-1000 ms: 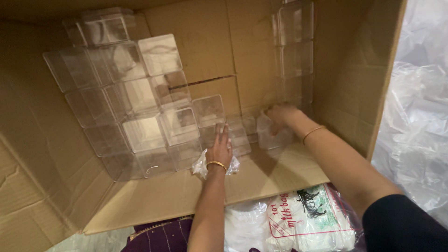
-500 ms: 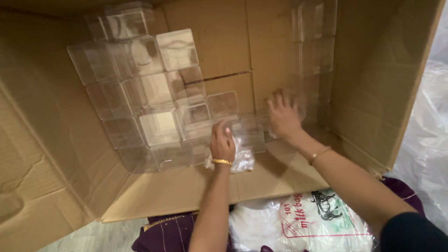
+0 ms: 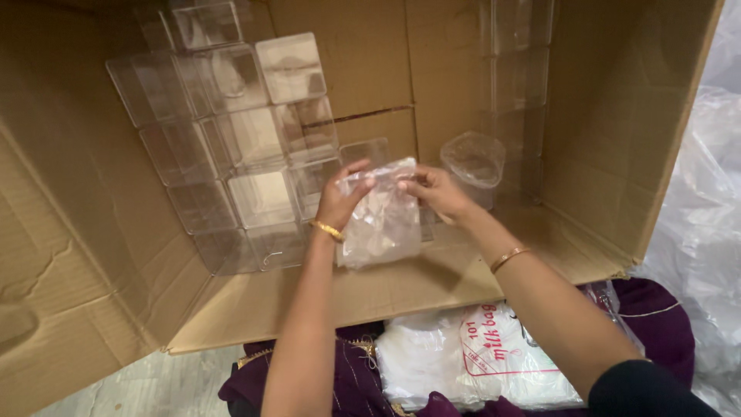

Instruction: The person sits on the floor with a large cardboard box and packs clear plastic boxes into plastic bags one at a time, opening each bag, inserting a box, and setting the filled bag aside. They occasionally reach into a pile of empty bags to pull out the next one.

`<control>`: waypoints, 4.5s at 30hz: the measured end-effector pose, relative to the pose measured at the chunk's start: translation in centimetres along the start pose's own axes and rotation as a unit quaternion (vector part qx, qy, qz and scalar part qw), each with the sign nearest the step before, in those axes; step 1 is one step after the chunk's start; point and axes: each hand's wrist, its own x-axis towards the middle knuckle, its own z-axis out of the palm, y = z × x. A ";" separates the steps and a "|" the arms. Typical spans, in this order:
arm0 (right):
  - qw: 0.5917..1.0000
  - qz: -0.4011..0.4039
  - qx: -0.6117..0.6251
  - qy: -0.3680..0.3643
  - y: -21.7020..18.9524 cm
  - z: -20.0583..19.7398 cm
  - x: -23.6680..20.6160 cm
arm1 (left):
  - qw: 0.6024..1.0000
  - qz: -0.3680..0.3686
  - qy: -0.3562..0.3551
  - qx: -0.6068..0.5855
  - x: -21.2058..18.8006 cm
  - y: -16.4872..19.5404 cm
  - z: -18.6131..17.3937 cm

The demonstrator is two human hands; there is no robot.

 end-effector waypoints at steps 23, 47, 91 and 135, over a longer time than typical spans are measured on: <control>0.989 -0.045 -0.045 0.135 4.7 2.2 -3.6 | 0.987 -0.142 -0.078 -0.016 -2.5 -1.9 1.6; 0.948 -0.138 0.071 0.279 3.0 2.5 -5.9 | 0.973 -0.192 -0.125 -0.015 -3.0 -2.4 4.1; 0.934 -0.107 -0.260 0.222 -0.2 0.9 -4.8 | 0.959 -0.026 0.109 0.262 -1.9 -3.9 4.6; 0.909 0.117 -0.397 -0.044 -8.1 -14.3 -3.0 | 0.989 -0.128 0.048 -0.050 -0.7 -3.2 3.8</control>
